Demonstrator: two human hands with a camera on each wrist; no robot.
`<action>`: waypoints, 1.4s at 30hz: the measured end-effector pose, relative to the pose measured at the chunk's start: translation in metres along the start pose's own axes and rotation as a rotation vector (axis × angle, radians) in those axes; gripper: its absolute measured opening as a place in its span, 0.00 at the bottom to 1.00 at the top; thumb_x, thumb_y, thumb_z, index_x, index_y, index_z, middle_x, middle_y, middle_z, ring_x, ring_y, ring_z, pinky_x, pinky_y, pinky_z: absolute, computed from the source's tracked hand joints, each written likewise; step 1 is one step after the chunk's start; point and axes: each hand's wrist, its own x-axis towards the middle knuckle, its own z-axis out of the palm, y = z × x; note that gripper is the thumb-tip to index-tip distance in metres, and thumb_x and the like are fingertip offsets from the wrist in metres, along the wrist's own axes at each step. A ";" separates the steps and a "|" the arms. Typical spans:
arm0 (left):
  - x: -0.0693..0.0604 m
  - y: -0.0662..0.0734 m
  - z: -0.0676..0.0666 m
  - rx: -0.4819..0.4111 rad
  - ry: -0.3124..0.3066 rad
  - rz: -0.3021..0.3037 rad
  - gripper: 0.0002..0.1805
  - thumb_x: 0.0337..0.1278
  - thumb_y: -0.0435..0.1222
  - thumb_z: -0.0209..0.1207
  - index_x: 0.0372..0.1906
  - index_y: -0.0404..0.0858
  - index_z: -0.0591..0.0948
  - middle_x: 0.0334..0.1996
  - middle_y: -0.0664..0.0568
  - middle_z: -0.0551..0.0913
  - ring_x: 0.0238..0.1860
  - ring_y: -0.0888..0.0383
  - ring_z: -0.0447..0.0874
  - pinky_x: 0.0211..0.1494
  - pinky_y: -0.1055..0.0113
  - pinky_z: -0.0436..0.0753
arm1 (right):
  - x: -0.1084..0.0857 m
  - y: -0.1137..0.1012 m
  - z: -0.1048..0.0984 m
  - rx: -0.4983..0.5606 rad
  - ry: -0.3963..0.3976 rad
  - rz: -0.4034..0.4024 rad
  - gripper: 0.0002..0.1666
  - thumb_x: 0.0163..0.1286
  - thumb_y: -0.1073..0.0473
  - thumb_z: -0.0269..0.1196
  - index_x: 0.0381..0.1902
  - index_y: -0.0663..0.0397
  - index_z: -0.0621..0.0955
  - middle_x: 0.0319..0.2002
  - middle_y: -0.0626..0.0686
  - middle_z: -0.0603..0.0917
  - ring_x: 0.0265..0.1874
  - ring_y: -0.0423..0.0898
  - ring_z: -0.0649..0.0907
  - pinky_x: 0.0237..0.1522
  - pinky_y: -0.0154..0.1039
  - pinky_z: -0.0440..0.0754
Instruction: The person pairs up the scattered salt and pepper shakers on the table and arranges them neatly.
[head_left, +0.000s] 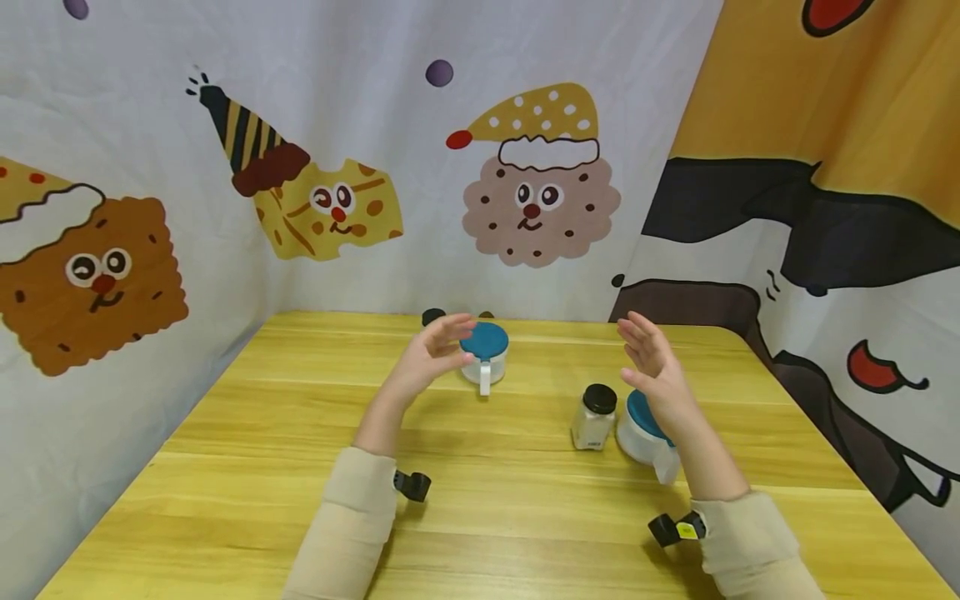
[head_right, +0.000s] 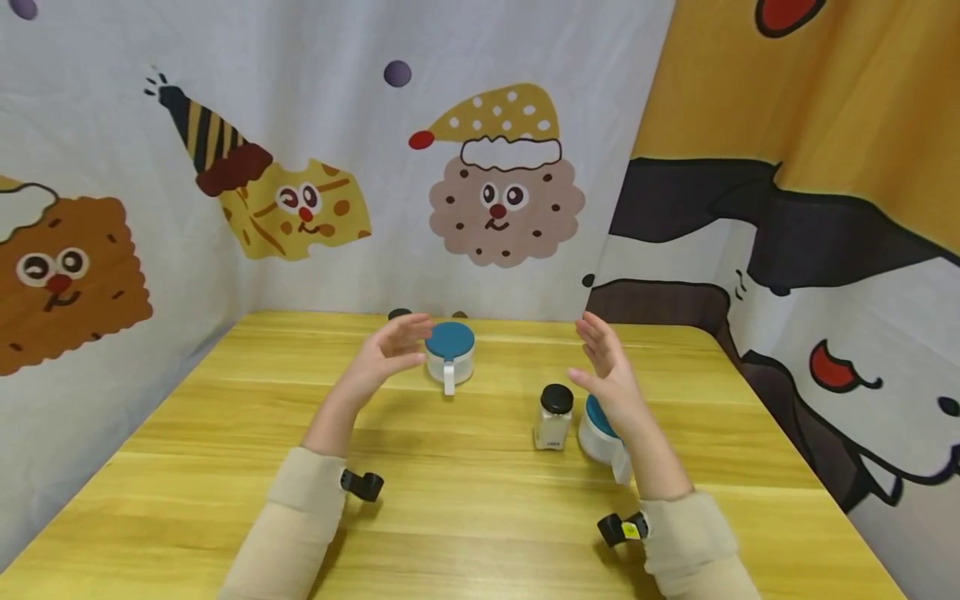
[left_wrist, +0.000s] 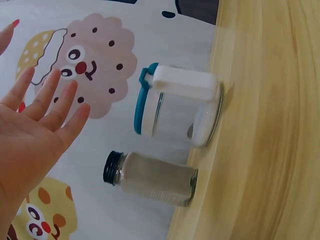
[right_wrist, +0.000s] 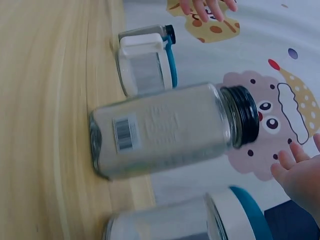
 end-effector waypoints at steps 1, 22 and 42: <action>0.000 0.002 -0.001 0.001 0.005 -0.003 0.30 0.60 0.26 0.60 0.67 0.32 0.66 0.63 0.38 0.70 0.64 0.41 0.65 0.66 0.43 0.59 | 0.001 0.000 0.002 0.005 -0.003 -0.003 0.41 0.67 0.69 0.60 0.73 0.58 0.54 0.68 0.53 0.61 0.69 0.57 0.54 0.69 0.39 0.51; -0.012 0.027 -0.018 0.027 0.139 -0.029 0.32 0.60 0.25 0.59 0.69 0.29 0.63 0.64 0.32 0.66 0.66 0.37 0.60 0.67 0.46 0.60 | 0.020 0.006 0.032 0.041 -0.017 0.005 0.43 0.66 0.66 0.62 0.74 0.60 0.53 0.70 0.63 0.56 0.70 0.58 0.54 0.70 0.45 0.49; -0.010 -0.005 -0.040 0.077 0.282 -0.045 0.34 0.58 0.29 0.63 0.69 0.36 0.66 0.64 0.39 0.69 0.65 0.47 0.64 0.66 0.51 0.62 | 0.033 0.011 0.057 0.101 -0.013 0.016 0.46 0.65 0.64 0.64 0.73 0.63 0.51 0.70 0.60 0.57 0.70 0.58 0.54 0.70 0.49 0.45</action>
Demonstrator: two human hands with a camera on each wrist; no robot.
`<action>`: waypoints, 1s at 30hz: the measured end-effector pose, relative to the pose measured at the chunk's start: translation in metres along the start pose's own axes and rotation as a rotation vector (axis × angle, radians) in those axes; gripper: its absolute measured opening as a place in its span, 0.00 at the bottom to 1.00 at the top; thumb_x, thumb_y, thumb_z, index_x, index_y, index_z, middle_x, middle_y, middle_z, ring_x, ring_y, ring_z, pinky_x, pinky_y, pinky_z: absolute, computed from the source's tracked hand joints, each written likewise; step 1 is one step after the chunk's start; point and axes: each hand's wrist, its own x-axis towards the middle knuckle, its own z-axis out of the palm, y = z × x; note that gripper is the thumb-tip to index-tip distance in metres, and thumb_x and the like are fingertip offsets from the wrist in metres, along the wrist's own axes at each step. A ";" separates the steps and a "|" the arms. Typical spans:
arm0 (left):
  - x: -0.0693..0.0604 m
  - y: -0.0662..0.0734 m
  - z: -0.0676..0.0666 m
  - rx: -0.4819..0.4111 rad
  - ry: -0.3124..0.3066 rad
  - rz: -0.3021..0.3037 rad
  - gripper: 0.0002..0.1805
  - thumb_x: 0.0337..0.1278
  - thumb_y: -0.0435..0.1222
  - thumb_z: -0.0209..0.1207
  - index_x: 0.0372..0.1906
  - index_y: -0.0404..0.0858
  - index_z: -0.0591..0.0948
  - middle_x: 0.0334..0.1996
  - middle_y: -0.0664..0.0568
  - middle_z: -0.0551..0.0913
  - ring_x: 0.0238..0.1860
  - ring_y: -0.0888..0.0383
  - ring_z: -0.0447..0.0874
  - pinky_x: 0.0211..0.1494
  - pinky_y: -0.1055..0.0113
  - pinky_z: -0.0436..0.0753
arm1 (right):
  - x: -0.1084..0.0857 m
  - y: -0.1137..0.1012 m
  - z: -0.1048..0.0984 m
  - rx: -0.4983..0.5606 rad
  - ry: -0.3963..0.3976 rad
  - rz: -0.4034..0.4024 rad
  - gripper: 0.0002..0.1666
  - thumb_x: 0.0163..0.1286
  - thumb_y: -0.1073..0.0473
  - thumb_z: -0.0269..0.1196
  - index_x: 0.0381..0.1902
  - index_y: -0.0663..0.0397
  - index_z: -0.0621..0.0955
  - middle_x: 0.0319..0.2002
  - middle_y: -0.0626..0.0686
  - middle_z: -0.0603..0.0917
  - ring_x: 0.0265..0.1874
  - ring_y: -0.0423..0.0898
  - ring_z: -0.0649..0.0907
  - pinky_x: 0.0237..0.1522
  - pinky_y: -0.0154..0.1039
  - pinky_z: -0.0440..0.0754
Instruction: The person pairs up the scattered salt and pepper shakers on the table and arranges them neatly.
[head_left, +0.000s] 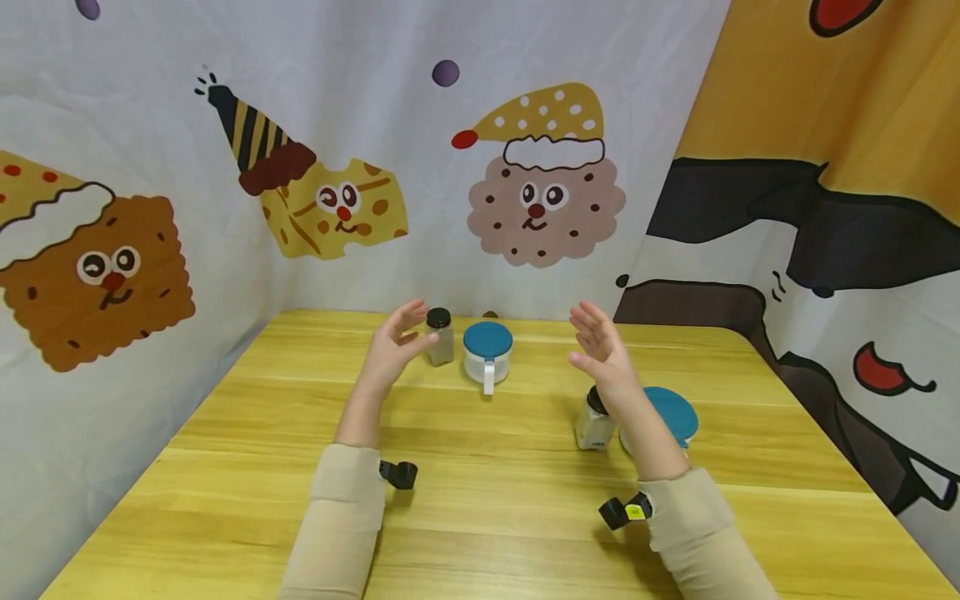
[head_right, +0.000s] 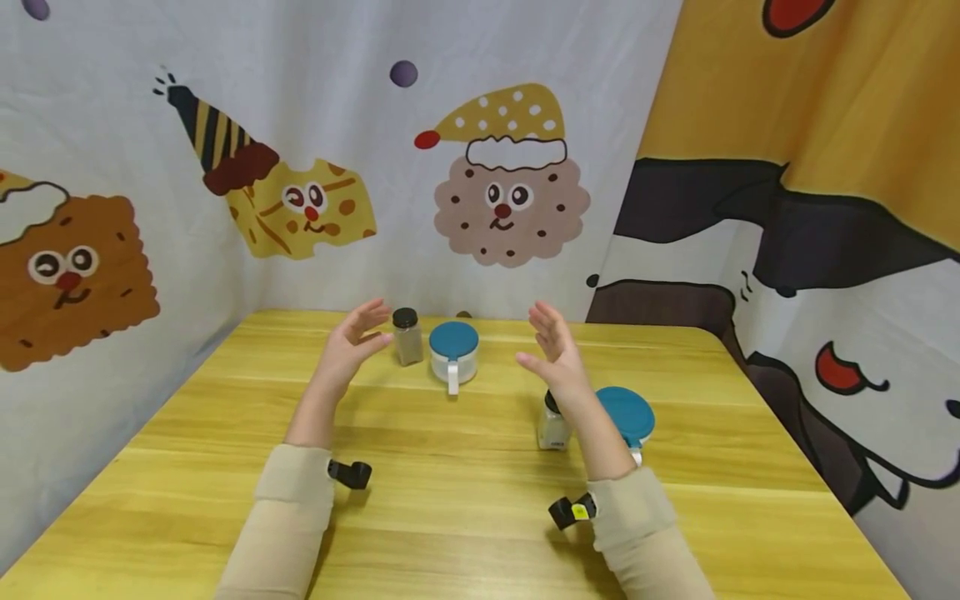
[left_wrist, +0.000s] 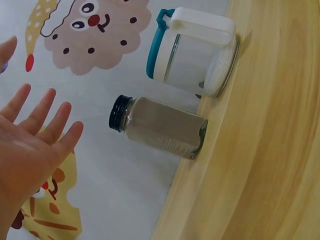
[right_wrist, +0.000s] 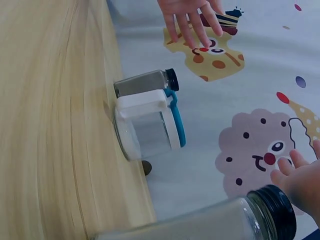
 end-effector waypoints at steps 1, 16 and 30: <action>0.000 0.000 0.000 -0.007 0.005 -0.002 0.34 0.58 0.28 0.63 0.69 0.35 0.65 0.64 0.38 0.69 0.65 0.45 0.63 0.66 0.50 0.62 | 0.000 0.000 0.001 -0.001 -0.003 0.000 0.46 0.66 0.65 0.62 0.73 0.63 0.51 0.70 0.60 0.57 0.70 0.58 0.54 0.70 0.48 0.45; -0.004 0.012 0.002 -0.020 0.044 -0.028 0.34 0.57 0.28 0.63 0.68 0.32 0.65 0.64 0.37 0.68 0.65 0.39 0.62 0.66 0.47 0.61 | 0.010 0.009 0.021 0.018 -0.015 -0.006 0.44 0.64 0.68 0.61 0.73 0.61 0.53 0.71 0.60 0.57 0.70 0.59 0.54 0.70 0.48 0.47; 0.003 -0.021 -0.001 -0.057 0.144 -0.040 0.33 0.58 0.29 0.63 0.68 0.36 0.67 0.63 0.43 0.70 0.63 0.46 0.67 0.65 0.54 0.66 | 0.016 0.019 0.037 -0.026 -0.018 0.039 0.43 0.65 0.67 0.61 0.74 0.56 0.54 0.71 0.58 0.58 0.71 0.56 0.55 0.70 0.46 0.48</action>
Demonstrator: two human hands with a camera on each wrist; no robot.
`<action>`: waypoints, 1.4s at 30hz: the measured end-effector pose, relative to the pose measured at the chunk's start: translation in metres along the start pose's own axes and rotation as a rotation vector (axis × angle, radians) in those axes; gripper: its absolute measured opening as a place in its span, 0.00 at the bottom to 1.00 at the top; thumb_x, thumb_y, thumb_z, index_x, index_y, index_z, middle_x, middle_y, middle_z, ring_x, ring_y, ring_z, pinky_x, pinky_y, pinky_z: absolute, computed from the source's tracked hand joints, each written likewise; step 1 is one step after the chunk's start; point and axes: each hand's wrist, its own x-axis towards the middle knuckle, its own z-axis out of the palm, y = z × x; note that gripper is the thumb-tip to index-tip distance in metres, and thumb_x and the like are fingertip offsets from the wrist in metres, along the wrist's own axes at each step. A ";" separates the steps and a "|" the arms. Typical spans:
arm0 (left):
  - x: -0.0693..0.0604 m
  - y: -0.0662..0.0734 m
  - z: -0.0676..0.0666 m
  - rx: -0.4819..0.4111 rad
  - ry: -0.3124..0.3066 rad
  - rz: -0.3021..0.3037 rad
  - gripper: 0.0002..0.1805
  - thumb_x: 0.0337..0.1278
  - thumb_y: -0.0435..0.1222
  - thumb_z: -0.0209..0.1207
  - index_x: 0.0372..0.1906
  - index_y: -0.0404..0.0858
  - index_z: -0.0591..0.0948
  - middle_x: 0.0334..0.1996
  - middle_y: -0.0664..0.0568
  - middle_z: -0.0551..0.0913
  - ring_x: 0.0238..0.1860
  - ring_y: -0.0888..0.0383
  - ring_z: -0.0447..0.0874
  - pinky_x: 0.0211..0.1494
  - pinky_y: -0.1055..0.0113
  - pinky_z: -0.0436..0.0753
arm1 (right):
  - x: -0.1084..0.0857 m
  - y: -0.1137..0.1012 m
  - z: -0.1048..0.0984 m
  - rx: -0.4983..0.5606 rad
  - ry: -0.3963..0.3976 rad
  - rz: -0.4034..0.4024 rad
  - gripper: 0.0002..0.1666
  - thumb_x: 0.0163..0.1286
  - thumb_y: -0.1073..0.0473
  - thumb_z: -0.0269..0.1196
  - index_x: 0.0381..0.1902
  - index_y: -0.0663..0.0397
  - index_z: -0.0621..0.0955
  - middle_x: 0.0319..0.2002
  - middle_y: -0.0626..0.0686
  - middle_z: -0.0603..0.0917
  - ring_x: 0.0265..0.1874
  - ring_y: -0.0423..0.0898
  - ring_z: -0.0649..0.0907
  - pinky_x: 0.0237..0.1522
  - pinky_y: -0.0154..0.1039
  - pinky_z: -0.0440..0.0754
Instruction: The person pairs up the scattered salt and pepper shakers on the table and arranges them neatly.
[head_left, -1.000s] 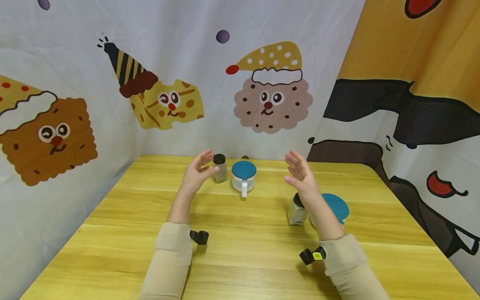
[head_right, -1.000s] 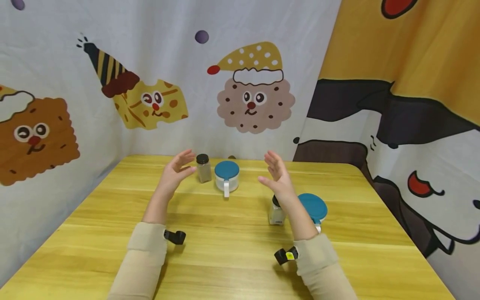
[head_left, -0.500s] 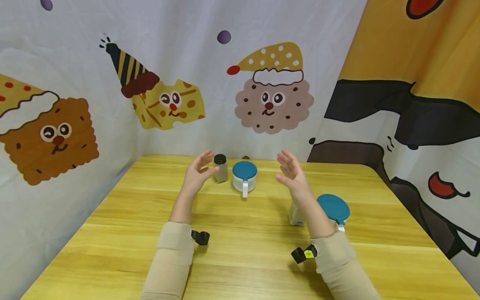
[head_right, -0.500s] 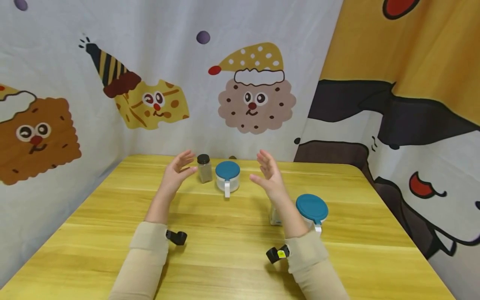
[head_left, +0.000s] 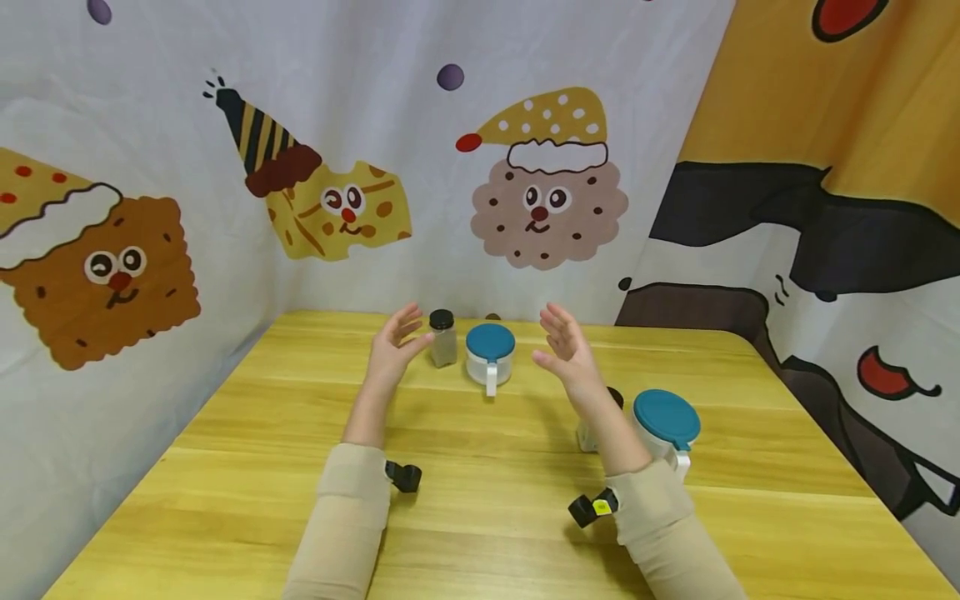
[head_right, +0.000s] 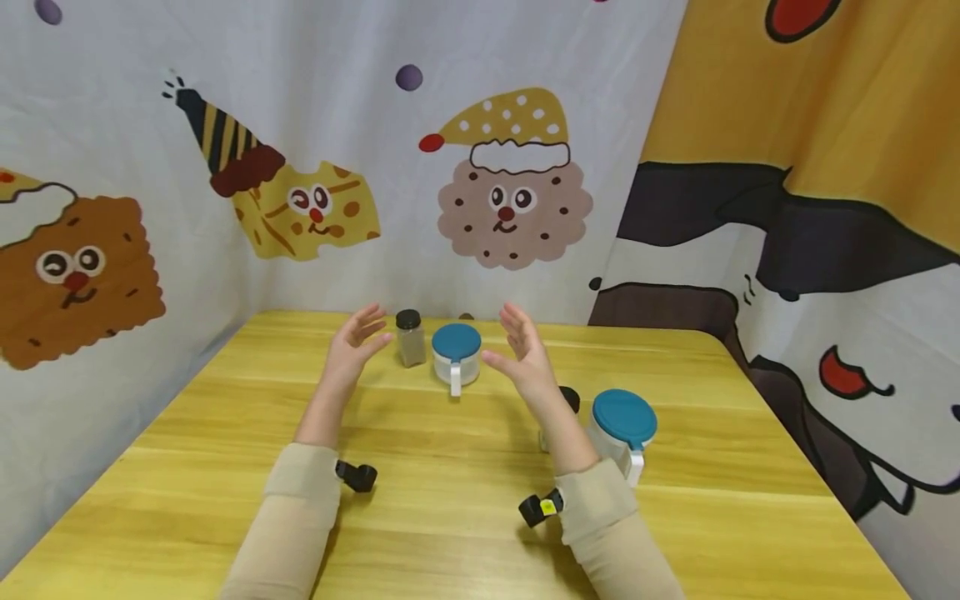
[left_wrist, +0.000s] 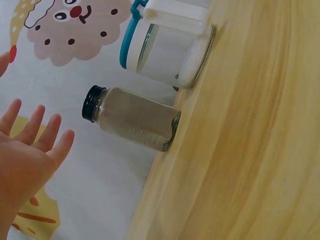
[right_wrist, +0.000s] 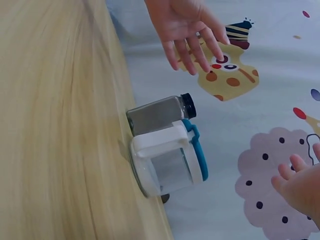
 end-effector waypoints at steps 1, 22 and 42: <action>0.000 -0.001 0.000 -0.010 0.008 -0.003 0.33 0.58 0.29 0.63 0.68 0.37 0.67 0.63 0.43 0.70 0.63 0.47 0.67 0.65 0.54 0.66 | 0.000 0.001 0.001 -0.004 0.005 0.006 0.44 0.65 0.66 0.62 0.73 0.56 0.54 0.71 0.58 0.58 0.71 0.55 0.55 0.70 0.45 0.49; 0.021 -0.013 -0.002 0.046 0.040 -0.002 0.32 0.57 0.33 0.65 0.67 0.39 0.69 0.63 0.46 0.71 0.64 0.46 0.66 0.64 0.54 0.66 | 0.018 0.024 0.019 -0.140 0.081 0.147 0.49 0.62 0.66 0.67 0.74 0.57 0.53 0.72 0.61 0.56 0.70 0.57 0.56 0.69 0.49 0.50; 0.037 -0.021 0.000 0.154 0.002 -0.082 0.35 0.58 0.37 0.65 0.69 0.41 0.66 0.65 0.46 0.69 0.66 0.47 0.63 0.67 0.52 0.60 | 0.028 0.066 0.022 -0.234 0.148 0.197 0.52 0.60 0.61 0.70 0.74 0.56 0.54 0.71 0.59 0.58 0.69 0.54 0.58 0.69 0.49 0.52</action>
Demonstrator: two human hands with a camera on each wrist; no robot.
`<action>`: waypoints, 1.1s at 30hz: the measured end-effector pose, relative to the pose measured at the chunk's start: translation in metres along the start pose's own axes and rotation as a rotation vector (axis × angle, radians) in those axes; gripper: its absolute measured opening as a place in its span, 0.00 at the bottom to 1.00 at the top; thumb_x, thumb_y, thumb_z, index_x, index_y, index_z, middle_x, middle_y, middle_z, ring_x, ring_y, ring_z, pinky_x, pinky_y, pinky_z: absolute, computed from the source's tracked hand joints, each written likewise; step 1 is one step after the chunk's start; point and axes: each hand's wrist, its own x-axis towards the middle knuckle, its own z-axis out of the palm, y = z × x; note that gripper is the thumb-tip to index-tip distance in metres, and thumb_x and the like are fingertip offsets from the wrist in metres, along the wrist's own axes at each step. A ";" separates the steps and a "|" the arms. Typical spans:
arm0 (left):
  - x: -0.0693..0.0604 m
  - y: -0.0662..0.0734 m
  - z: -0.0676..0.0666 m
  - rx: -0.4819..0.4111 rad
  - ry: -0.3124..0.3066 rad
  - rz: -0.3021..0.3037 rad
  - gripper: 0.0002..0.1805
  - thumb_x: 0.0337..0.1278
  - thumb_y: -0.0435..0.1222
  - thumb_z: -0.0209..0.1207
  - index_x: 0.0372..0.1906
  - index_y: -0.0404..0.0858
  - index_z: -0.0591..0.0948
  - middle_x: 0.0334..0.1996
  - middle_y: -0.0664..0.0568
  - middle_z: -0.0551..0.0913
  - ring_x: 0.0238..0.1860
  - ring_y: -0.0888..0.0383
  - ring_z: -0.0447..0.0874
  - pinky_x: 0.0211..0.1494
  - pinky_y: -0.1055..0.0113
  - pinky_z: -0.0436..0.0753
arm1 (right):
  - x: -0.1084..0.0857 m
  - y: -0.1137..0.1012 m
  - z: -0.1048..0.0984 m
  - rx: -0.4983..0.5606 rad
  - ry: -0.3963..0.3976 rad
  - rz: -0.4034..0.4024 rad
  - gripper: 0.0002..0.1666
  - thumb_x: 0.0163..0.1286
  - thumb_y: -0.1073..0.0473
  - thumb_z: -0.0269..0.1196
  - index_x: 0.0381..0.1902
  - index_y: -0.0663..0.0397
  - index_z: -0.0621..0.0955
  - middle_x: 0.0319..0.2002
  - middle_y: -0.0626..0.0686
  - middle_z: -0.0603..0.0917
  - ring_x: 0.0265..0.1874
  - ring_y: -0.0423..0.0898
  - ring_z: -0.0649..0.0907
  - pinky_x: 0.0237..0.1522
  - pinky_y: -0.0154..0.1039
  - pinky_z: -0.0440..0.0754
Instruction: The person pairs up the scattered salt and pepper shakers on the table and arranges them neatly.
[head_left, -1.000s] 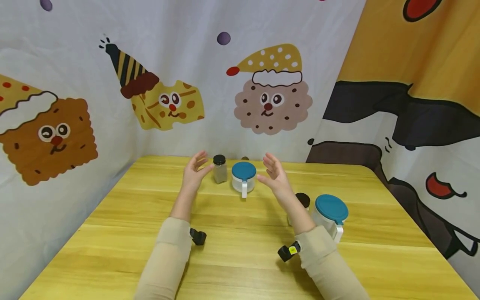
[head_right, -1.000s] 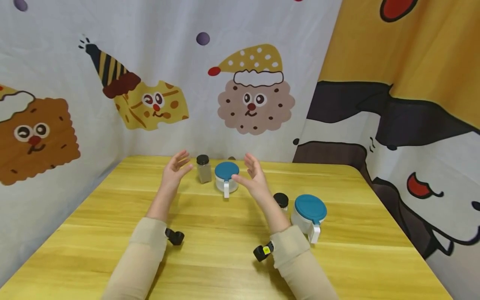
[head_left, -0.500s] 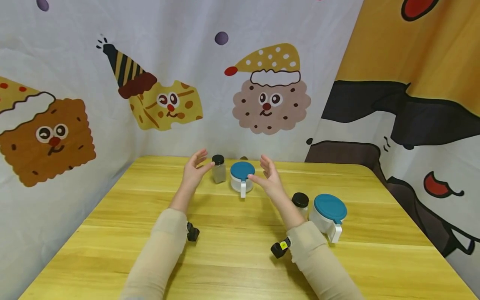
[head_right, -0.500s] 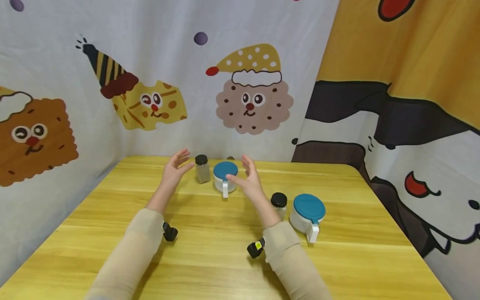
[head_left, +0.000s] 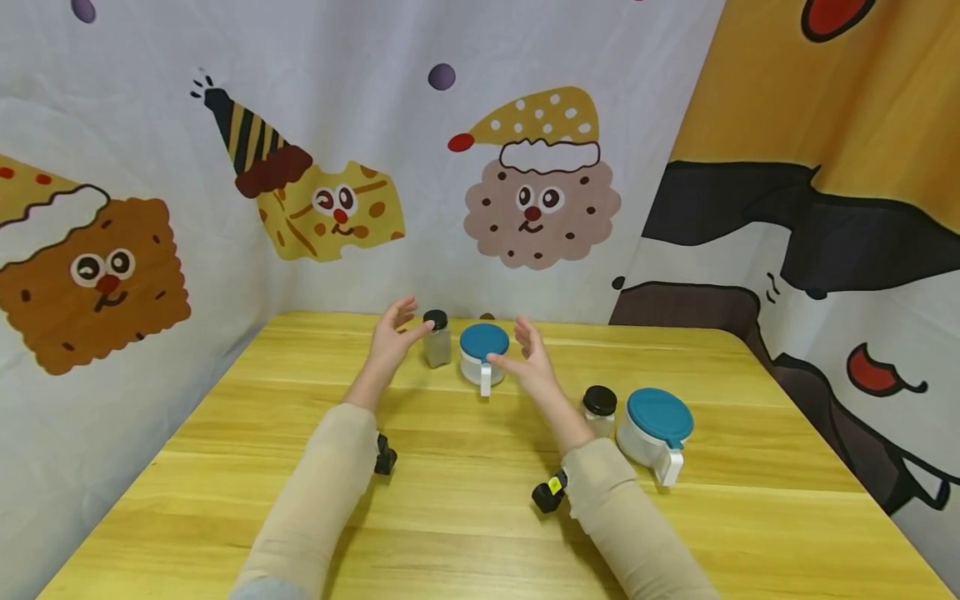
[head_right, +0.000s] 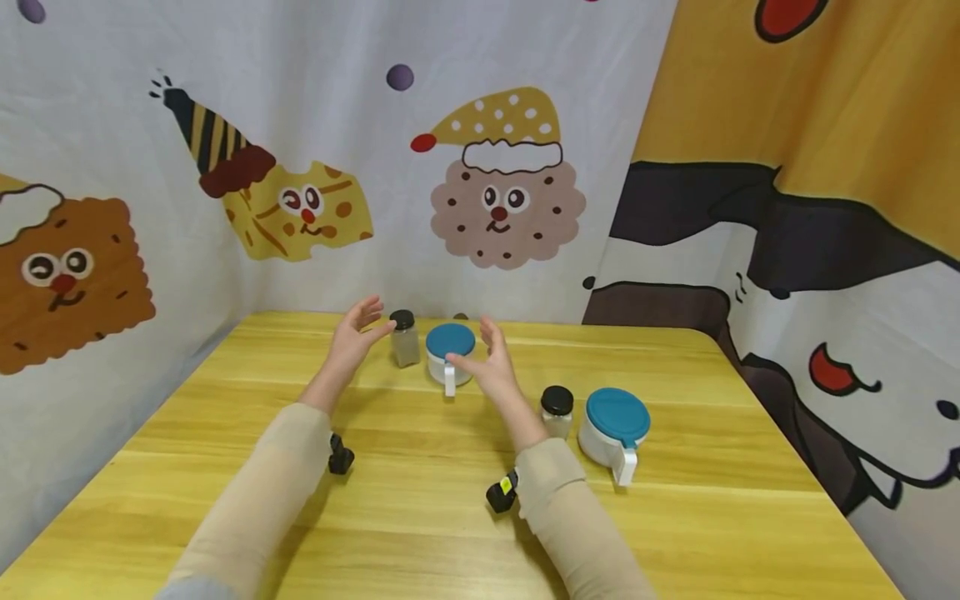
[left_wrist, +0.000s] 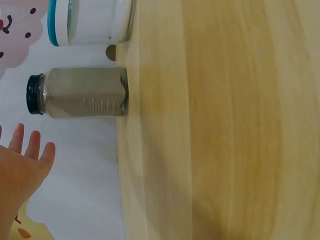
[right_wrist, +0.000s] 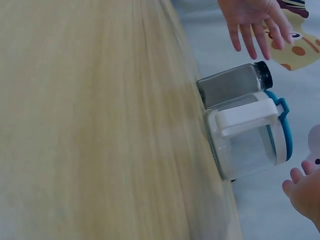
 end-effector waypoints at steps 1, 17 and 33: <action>0.001 0.000 0.001 0.001 -0.002 -0.006 0.35 0.58 0.37 0.65 0.69 0.41 0.66 0.65 0.46 0.69 0.66 0.47 0.63 0.67 0.51 0.60 | 0.000 0.001 0.000 0.005 -0.005 0.000 0.52 0.60 0.60 0.70 0.74 0.56 0.53 0.71 0.59 0.58 0.70 0.54 0.57 0.69 0.49 0.52; 0.007 -0.009 0.010 -0.010 0.037 -0.056 0.37 0.56 0.38 0.67 0.69 0.39 0.66 0.64 0.43 0.69 0.65 0.46 0.64 0.65 0.53 0.65 | 0.008 0.015 0.006 0.013 0.018 0.023 0.53 0.58 0.62 0.71 0.74 0.56 0.54 0.70 0.62 0.59 0.69 0.60 0.58 0.68 0.52 0.53; 0.013 -0.018 0.017 -0.003 0.018 -0.138 0.38 0.55 0.41 0.67 0.70 0.43 0.65 0.67 0.42 0.65 0.65 0.46 0.62 0.63 0.51 0.67 | 0.014 0.026 0.007 -0.005 -0.034 0.117 0.57 0.58 0.58 0.72 0.76 0.53 0.50 0.71 0.61 0.56 0.69 0.58 0.58 0.67 0.54 0.56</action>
